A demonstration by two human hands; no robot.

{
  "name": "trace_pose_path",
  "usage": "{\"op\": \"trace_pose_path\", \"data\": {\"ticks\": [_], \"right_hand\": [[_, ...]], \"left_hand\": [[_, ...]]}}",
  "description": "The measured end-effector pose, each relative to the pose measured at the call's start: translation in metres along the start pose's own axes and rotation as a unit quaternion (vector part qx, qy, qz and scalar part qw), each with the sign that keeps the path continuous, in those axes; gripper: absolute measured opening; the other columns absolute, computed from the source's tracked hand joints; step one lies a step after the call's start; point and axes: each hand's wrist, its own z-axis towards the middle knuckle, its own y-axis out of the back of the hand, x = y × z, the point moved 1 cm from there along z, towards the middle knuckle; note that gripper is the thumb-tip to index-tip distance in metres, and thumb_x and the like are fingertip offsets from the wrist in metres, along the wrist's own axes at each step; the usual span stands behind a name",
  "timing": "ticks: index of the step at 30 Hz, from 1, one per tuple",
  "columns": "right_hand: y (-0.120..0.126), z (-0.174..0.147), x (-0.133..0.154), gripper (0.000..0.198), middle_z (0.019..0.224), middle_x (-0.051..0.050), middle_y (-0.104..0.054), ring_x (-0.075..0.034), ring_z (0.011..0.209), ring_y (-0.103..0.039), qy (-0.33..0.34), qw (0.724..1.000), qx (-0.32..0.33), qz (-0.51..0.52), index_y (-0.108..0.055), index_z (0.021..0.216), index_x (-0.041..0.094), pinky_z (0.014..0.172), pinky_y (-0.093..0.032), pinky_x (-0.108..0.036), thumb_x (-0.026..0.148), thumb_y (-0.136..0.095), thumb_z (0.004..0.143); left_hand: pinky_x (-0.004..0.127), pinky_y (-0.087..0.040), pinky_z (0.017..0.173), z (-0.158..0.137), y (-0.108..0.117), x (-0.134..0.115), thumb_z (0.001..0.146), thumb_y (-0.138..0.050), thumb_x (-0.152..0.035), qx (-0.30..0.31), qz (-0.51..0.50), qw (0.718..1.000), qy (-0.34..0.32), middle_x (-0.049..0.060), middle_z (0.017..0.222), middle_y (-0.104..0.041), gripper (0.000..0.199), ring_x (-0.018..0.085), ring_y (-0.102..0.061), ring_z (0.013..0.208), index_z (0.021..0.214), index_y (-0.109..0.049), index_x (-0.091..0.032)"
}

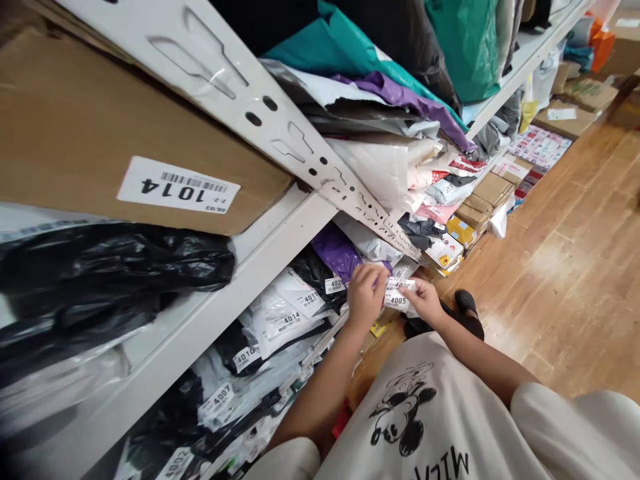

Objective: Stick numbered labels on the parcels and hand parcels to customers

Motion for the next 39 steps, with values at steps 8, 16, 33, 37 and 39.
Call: {"op": "trace_pose_path", "data": {"ticks": [8,16,33,37,39], "right_hand": [[0.0,0.014,0.005,0.047,0.066,-0.001,-0.069,-0.015,0.06,-0.06,-0.016,1.0,0.01,0.022,-0.068,0.076,0.019,0.06,-0.049,-0.029,0.059,-0.083,0.059],[0.0,0.019,0.004,0.048,0.075,-0.001,-0.071,-0.015,0.066,-0.063,-0.027,0.998,0.033,0.04,-0.067,0.082,0.02,0.067,-0.051,-0.03,0.06,-0.083,0.059],[-0.081,0.095,-0.015,0.055,0.052,0.006,-0.048,-0.009,0.048,-0.038,-0.008,0.992,0.128,-0.016,-0.061,0.067,0.02,0.049,-0.033,-0.024,0.074,-0.071,0.059],[-0.083,0.098,-0.019,0.055,0.052,0.006,-0.046,-0.009,0.051,-0.036,0.005,0.993,0.108,-0.045,-0.061,0.065,0.02,0.05,-0.031,-0.024,0.074,-0.068,0.063],[-0.083,0.098,-0.019,0.054,0.051,0.006,-0.044,-0.009,0.051,-0.034,0.007,0.994,0.091,-0.056,-0.059,0.062,0.02,0.05,-0.029,-0.025,0.073,-0.069,0.063]], "left_hand": [[0.06,-0.034,0.107,0.079,0.015,0.052,0.071,-0.078,-0.033,0.125,0.242,0.954,-0.125,0.016,0.113,-0.064,0.04,0.038,-0.054,0.11,0.106,-0.064,-0.02],[0.039,-0.049,0.084,0.075,0.047,0.086,0.089,-0.056,-0.037,0.196,0.185,0.944,-0.189,0.006,0.085,-0.06,0.018,0.025,-0.059,0.086,0.08,-0.063,-0.025],[0.039,-0.052,0.08,0.033,0.056,0.099,0.09,-0.043,-0.028,0.086,0.091,0.984,-0.128,0.007,0.081,-0.062,0.02,0.023,-0.06,0.084,0.08,-0.06,-0.024],[0.037,-0.053,0.081,0.034,0.056,0.098,0.086,-0.052,-0.026,0.088,0.113,0.982,-0.123,0.006,0.082,-0.062,0.011,0.022,-0.061,0.086,0.076,-0.057,-0.024],[0.037,-0.053,0.081,0.034,0.055,0.099,0.085,-0.053,-0.024,0.087,0.121,0.981,-0.123,0.006,0.082,-0.061,0.01,0.022,-0.06,0.086,0.076,-0.057,-0.024]]}}
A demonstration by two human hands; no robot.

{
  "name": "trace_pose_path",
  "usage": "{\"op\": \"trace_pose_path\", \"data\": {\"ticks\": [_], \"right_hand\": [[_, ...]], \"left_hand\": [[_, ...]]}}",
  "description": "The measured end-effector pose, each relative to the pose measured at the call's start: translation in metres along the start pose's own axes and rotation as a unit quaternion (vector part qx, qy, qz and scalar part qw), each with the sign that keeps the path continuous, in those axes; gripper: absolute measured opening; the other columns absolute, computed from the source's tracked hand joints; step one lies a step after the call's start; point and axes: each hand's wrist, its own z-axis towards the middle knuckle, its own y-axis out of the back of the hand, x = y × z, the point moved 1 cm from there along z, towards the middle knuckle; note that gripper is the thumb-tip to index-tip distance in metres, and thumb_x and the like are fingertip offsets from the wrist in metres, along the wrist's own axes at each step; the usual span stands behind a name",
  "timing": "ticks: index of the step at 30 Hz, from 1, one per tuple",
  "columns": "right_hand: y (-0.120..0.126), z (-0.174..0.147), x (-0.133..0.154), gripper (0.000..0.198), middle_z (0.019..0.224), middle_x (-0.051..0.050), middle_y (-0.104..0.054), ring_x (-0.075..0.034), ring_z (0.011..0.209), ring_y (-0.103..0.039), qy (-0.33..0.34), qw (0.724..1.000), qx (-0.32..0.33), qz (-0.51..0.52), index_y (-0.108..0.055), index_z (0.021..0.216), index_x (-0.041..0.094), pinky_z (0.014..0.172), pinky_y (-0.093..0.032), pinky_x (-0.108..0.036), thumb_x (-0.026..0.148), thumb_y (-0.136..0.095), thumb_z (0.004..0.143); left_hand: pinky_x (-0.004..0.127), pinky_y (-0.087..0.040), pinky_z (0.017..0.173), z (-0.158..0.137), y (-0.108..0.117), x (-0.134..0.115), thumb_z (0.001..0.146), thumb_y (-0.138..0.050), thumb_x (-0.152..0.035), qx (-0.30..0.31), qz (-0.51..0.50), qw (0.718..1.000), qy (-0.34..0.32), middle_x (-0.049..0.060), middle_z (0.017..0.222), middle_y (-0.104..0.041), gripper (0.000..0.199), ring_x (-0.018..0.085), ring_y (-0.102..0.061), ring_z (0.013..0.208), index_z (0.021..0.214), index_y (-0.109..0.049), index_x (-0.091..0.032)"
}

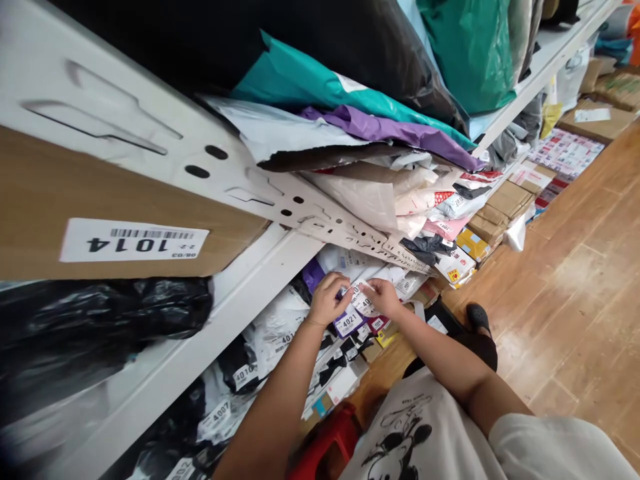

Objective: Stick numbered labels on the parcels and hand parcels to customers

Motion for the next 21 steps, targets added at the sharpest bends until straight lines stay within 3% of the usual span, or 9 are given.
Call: {"op": "trace_pose_path", "data": {"ticks": [5,11,17,21], "right_hand": [[-0.003,-0.002,-0.001,0.06,0.047,0.007,-0.032,-0.008,0.049,-0.027,-0.014,0.999,-0.046,0.003,-0.038,0.048,0.022,0.047,-0.023,-0.025,0.071,-0.069,0.064],[0.009,-0.023,-0.005,0.058,0.053,0.003,-0.049,-0.012,0.049,-0.043,-0.053,0.997,-0.007,0.055,-0.058,0.064,0.021,0.048,-0.037,-0.026,0.078,-0.068,0.059],[0.016,-0.029,-0.015,0.057,0.048,0.007,-0.036,-0.007,0.046,-0.029,-0.044,0.997,-0.028,0.064,-0.043,0.054,0.022,0.045,-0.028,-0.024,0.071,-0.072,0.062],[0.015,-0.031,-0.02,0.054,0.049,0.007,-0.043,-0.009,0.047,-0.037,-0.042,0.996,-0.028,0.07,-0.051,0.06,0.021,0.047,-0.034,-0.024,0.07,-0.073,0.061]], "left_hand": [[0.036,-0.052,0.077,0.0,-0.001,0.001,0.087,-0.051,-0.023,0.016,0.041,0.999,-0.002,0.005,0.08,-0.058,0.011,0.022,-0.059,0.083,0.077,-0.056,-0.024],[0.036,-0.051,0.078,0.001,-0.004,0.001,0.09,-0.048,-0.023,0.032,0.085,0.996,-0.019,0.006,0.083,-0.058,0.013,0.023,-0.059,0.084,0.08,-0.056,-0.023],[0.036,-0.05,0.082,0.0,-0.01,-0.002,0.09,-0.05,-0.023,0.018,0.066,0.998,-0.008,0.008,0.094,-0.06,0.01,0.022,-0.06,0.089,0.08,-0.053,-0.023],[0.035,-0.05,0.082,0.0,-0.009,-0.006,0.093,-0.048,-0.023,0.005,0.072,0.997,-0.025,0.008,0.094,-0.059,0.01,0.022,-0.059,0.09,0.084,-0.052,-0.022]]}}
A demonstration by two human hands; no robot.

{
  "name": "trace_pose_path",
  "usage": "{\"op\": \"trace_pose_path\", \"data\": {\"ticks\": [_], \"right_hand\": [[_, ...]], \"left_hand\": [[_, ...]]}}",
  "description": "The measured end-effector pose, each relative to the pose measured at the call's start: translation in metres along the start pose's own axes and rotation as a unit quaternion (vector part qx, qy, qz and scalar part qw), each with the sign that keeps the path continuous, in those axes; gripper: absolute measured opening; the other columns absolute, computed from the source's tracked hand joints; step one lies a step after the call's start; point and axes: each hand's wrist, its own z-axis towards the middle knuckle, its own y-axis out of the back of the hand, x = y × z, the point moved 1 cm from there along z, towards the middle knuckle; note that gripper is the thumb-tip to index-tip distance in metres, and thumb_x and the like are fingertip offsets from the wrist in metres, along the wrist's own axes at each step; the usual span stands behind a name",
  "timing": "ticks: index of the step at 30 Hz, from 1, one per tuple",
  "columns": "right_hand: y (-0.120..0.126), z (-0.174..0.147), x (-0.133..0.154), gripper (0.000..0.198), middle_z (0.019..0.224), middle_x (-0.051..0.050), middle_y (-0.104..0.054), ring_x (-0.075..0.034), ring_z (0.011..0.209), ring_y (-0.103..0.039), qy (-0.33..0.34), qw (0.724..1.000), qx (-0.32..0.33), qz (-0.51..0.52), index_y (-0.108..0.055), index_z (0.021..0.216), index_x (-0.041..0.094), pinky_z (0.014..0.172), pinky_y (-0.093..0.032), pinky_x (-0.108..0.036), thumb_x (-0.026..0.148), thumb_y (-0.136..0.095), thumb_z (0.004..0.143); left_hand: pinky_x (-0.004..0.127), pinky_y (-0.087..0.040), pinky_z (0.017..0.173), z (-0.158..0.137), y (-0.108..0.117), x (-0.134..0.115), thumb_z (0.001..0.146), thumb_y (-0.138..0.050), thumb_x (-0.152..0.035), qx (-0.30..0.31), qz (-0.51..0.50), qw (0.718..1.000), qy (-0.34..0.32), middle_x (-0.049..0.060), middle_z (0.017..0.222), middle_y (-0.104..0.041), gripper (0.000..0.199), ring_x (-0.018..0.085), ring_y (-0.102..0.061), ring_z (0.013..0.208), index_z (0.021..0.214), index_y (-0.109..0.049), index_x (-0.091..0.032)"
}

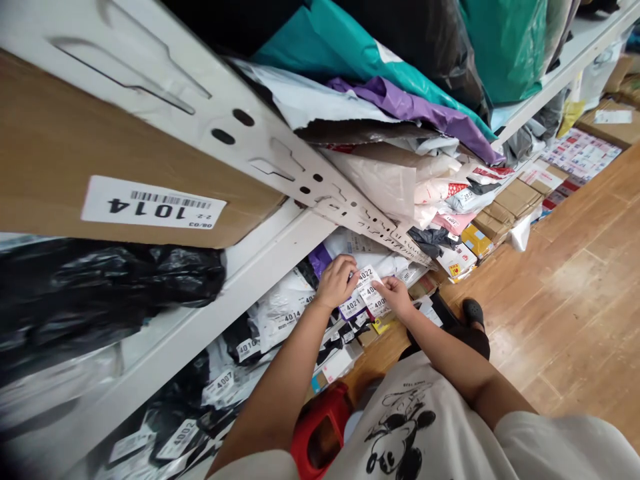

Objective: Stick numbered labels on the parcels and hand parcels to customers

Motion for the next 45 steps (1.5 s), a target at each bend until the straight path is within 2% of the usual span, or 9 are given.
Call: {"op": "trace_pose_path", "data": {"ticks": [5,11,20,24,27,31,35,41,45], "right_hand": [[0.006,-0.002,-0.003,0.052,0.053,0.004,-0.052,-0.012,0.051,-0.046,0.003,1.0,0.003,-0.005,-0.061,0.071,0.02,0.05,-0.038,-0.025,0.069,-0.074,0.061],[0.019,-0.004,-0.005,0.059,0.046,0.009,-0.035,-0.007,0.047,-0.029,0.023,0.998,-0.064,-0.018,-0.037,0.049,0.022,0.047,-0.026,-0.023,0.063,-0.078,0.06],[0.113,-0.063,0.029,0.048,0.053,0.005,-0.057,-0.01,0.046,-0.046,-0.024,0.997,-0.067,0.002,-0.056,0.062,0.02,0.048,-0.037,-0.024,0.061,-0.08,0.06],[0.136,-0.076,0.062,0.044,0.061,0.002,-0.064,-0.012,0.053,-0.054,-0.026,0.999,-0.04,-0.001,-0.062,0.07,0.02,0.055,-0.044,-0.025,0.058,-0.082,0.06],[0.14,-0.085,0.081,0.042,0.063,0.002,-0.065,-0.012,0.054,-0.055,-0.041,0.999,0.009,-0.009,-0.061,0.069,0.02,0.055,-0.044,-0.024,0.053,-0.086,0.059],[0.144,-0.102,0.099,0.034,0.068,0.003,-0.067,-0.011,0.057,-0.057,-0.063,0.994,0.083,-0.017,-0.064,0.08,0.022,0.056,-0.046,-0.023,0.049,-0.082,0.07],[0.153,-0.121,0.108,0.034,0.074,0.002,-0.07,-0.014,0.063,-0.062,-0.076,0.992,0.09,-0.038,-0.065,0.092,0.024,0.059,-0.05,-0.025,0.05,-0.079,0.074],[0.163,-0.149,0.104,0.034,0.073,0.003,-0.071,-0.011,0.065,-0.062,-0.02,0.998,0.029,-0.058,-0.065,0.077,0.023,0.062,-0.051,-0.022,0.042,-0.089,0.062],[0.152,-0.188,0.076,0.035,0.071,0.002,-0.07,-0.013,0.064,-0.061,0.002,0.992,0.05,-0.117,-0.066,0.08,0.024,0.059,-0.051,-0.024,0.043,-0.089,0.061]], "left_hand": [[0.035,-0.051,0.083,0.002,0.002,-0.002,0.094,-0.045,-0.024,0.01,0.026,1.0,-0.01,0.009,0.094,-0.059,0.012,0.022,-0.058,0.09,0.085,-0.051,-0.021],[0.036,-0.052,0.087,0.014,0.008,-0.008,0.091,-0.049,-0.02,0.056,0.047,0.997,0.017,0.009,0.094,-0.059,0.009,0.023,-0.059,0.094,0.082,-0.052,-0.02],[0.051,-0.041,0.111,0.03,0.011,-0.041,0.087,-0.053,-0.009,0.098,0.039,0.984,0.145,0.011,0.123,-0.062,0.026,0.028,-0.055,0.12,0.104,-0.069,-0.02],[0.071,-0.013,0.117,0.03,0.016,-0.082,0.088,-0.052,-0.01,-0.022,0.058,0.962,0.265,0.012,0.134,-0.059,0.028,0.036,-0.039,0.138,0.101,-0.074,-0.022],[0.058,-0.029,0.117,0.02,0.01,-0.138,0.094,-0.05,-0.027,-0.106,-0.105,0.943,0.297,0.013,0.141,-0.055,0.034,0.03,-0.041,0.138,0.125,-0.064,-0.022],[0.041,-0.047,0.105,0.002,-0.028,-0.222,0.083,-0.066,-0.046,-0.039,-0.491,0.804,0.332,0.012,0.134,-0.062,0.057,0.027,-0.059,0.121,0.133,-0.056,-0.02],[0.035,-0.053,0.089,-0.021,-0.061,-0.275,0.08,-0.066,-0.044,-0.033,-0.614,0.656,0.437,0.011,0.111,-0.073,0.046,0.024,-0.068,0.098,0.114,-0.065,-0.015],[0.029,-0.046,0.064,-0.063,-0.053,-0.296,0.082,-0.059,-0.04,0.091,-0.486,0.764,0.414,0.006,0.074,-0.073,0.027,0.018,-0.06,0.066,0.077,-0.07,-0.016],[0.028,-0.048,0.07,-0.1,-0.053,-0.31,0.082,-0.056,-0.045,0.024,-0.533,0.745,0.401,0.007,0.09,-0.073,0.034,0.02,-0.063,0.078,0.093,-0.067,-0.016]]}}
